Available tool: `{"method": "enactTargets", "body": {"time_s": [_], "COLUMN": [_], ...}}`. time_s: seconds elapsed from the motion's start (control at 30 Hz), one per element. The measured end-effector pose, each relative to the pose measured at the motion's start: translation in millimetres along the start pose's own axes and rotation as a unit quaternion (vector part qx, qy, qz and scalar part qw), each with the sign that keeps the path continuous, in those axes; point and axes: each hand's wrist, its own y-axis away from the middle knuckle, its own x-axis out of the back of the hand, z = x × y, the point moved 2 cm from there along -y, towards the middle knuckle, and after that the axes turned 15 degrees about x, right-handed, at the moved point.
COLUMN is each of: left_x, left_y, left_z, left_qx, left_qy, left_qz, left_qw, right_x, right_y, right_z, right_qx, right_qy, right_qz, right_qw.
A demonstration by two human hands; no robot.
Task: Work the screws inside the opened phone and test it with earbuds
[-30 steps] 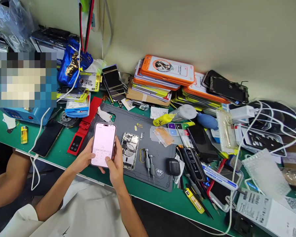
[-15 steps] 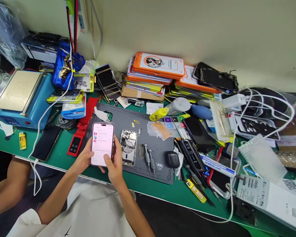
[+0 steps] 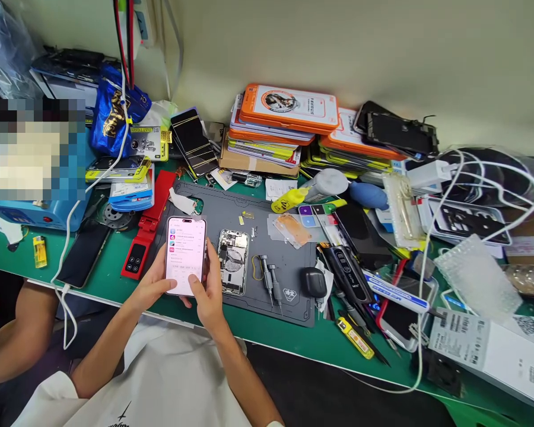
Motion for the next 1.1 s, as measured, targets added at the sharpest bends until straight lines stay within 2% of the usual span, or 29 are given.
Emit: {"method": "enactTargets", "body": {"time_s": [0.67, 1.1], "left_x": [-3.7, 3.4], "left_y": [-2.3, -7.7], "left_z": [0.5, -7.7], "left_qx": [0.006, 0.002], "left_qy": [-0.018, -0.003], "left_qz": [0.033, 0.034], "left_qw": [0.999, 0.999], "right_x": [-0.5, -0.9], "right_y": [-3.1, -3.0], "right_z": [-4.2, -6.1], "right_qx": [-0.011, -0.012], "right_qy": [0.003, 0.017], "right_qz": [-0.01, -0.008], "right_qw": [1.0, 1.0]}}
